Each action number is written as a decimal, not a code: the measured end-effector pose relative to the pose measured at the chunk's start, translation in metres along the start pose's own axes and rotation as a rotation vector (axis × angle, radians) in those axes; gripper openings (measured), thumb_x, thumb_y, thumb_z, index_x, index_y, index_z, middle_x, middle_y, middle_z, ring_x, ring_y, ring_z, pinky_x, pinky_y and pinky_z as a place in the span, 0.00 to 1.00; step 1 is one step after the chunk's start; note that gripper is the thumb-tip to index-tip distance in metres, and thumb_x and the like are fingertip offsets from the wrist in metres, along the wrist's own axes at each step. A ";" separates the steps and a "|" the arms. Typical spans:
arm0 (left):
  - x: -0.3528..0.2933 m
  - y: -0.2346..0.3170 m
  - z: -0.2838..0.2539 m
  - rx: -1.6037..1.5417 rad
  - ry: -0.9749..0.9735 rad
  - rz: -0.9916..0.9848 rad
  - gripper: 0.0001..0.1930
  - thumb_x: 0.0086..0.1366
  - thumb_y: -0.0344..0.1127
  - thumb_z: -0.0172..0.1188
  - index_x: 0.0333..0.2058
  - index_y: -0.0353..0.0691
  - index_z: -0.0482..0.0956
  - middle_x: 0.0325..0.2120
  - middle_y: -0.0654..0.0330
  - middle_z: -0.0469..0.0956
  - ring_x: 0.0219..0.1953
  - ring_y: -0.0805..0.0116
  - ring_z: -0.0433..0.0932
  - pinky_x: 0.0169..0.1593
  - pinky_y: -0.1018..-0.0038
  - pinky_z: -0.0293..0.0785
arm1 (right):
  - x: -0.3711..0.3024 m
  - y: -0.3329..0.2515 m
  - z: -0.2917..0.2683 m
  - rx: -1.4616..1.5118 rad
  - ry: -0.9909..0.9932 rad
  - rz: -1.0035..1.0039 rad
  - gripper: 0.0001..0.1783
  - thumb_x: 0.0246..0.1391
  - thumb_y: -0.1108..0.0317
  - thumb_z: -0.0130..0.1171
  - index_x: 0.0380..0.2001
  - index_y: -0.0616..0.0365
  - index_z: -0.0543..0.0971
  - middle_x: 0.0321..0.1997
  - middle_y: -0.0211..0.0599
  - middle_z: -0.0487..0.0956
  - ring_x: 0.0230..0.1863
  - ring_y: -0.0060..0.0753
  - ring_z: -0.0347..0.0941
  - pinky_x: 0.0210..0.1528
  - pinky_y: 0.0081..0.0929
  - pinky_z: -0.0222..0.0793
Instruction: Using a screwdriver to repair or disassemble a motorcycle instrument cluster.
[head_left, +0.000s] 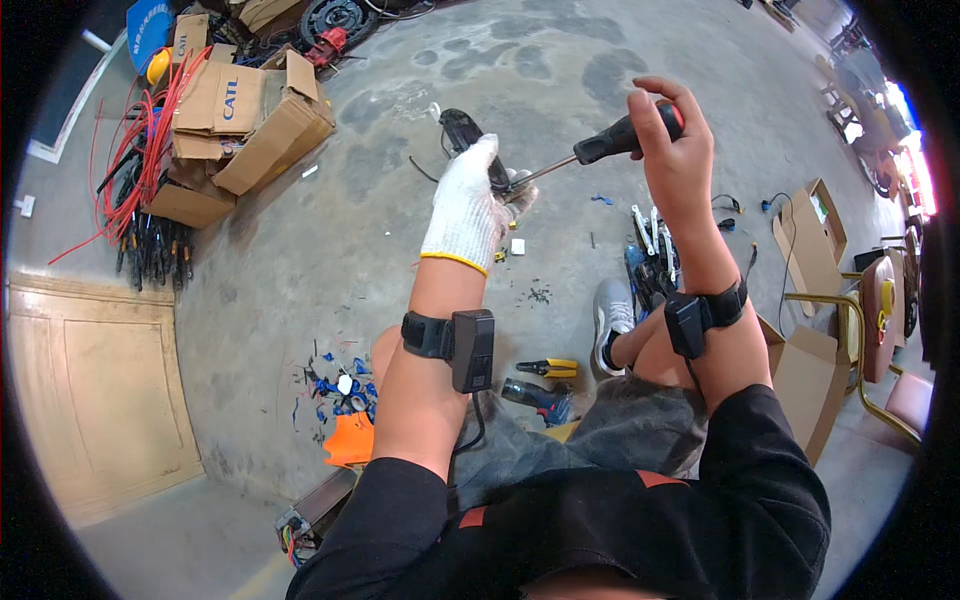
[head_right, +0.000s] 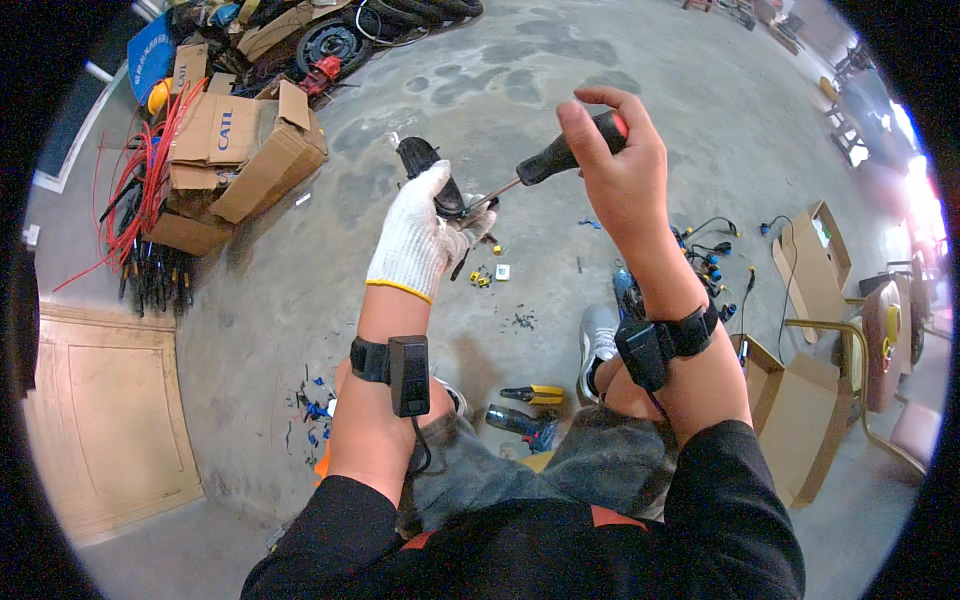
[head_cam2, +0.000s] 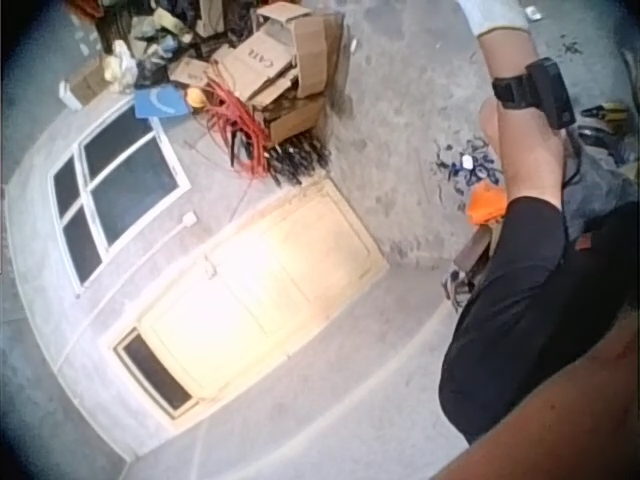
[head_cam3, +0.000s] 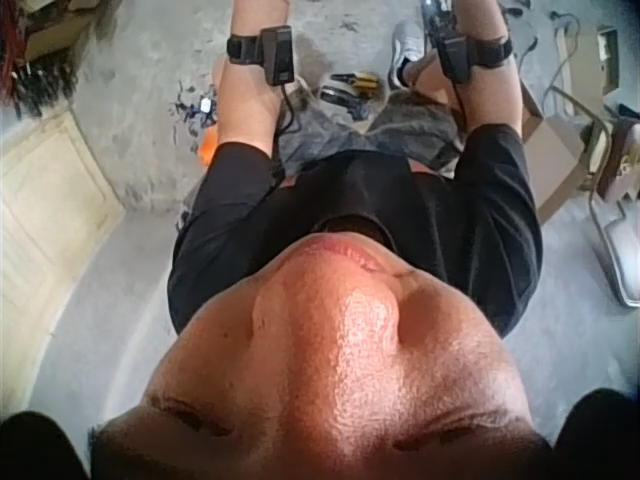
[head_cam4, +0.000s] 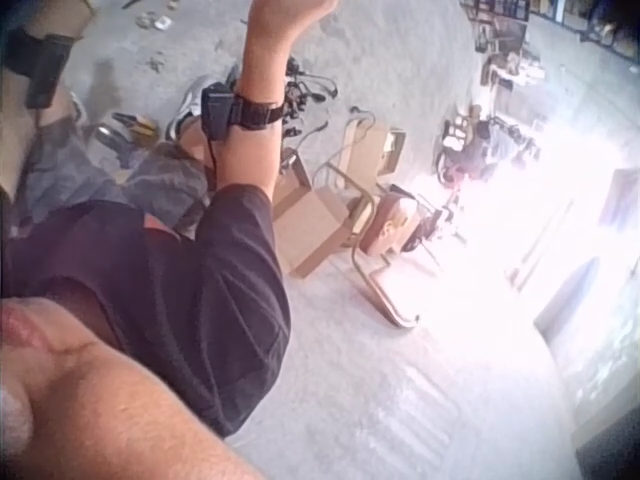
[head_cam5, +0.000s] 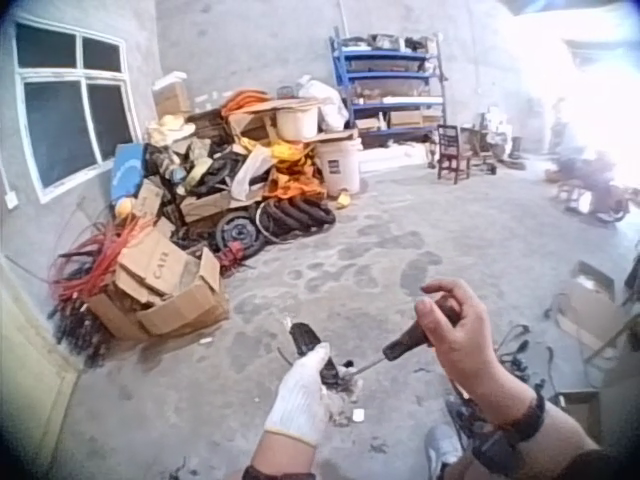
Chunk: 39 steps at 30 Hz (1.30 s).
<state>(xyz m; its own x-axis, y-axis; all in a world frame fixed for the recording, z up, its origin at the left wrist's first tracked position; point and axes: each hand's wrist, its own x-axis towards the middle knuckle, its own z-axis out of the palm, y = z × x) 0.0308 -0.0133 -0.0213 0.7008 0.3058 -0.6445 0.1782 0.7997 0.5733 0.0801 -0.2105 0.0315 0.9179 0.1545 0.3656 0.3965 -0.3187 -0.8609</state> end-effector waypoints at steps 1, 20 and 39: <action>-0.002 0.001 0.000 -0.010 0.041 -0.002 0.17 0.68 0.44 0.62 0.48 0.43 0.68 0.33 0.52 0.71 0.28 0.56 0.75 0.35 0.52 0.79 | 0.001 -0.001 0.002 0.031 0.027 0.083 0.24 0.68 0.53 0.54 0.53 0.64 0.74 0.44 0.39 0.81 0.36 0.23 0.75 0.45 0.22 0.72; 0.002 0.002 -0.002 -0.002 -0.004 0.013 0.19 0.68 0.43 0.62 0.50 0.44 0.67 0.34 0.51 0.72 0.31 0.56 0.77 0.34 0.53 0.79 | 0.011 0.026 0.002 0.206 0.025 -0.177 0.23 0.69 0.60 0.55 0.57 0.68 0.74 0.51 0.43 0.81 0.54 0.34 0.79 0.58 0.32 0.75; 0.004 0.009 -0.009 -0.031 0.021 0.060 0.17 0.68 0.44 0.62 0.48 0.45 0.67 0.34 0.51 0.72 0.30 0.56 0.77 0.34 0.54 0.79 | -0.004 0.006 0.014 0.511 -0.021 -0.293 0.26 0.64 0.62 0.62 0.60 0.64 0.71 0.53 0.43 0.80 0.44 0.29 0.79 0.47 0.28 0.78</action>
<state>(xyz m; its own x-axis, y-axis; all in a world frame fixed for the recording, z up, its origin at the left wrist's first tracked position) 0.0290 -0.0004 -0.0237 0.6950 0.3642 -0.6200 0.1145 0.7951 0.5955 0.0790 -0.1996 0.0198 0.7685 0.1885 0.6115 0.5707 0.2301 -0.7882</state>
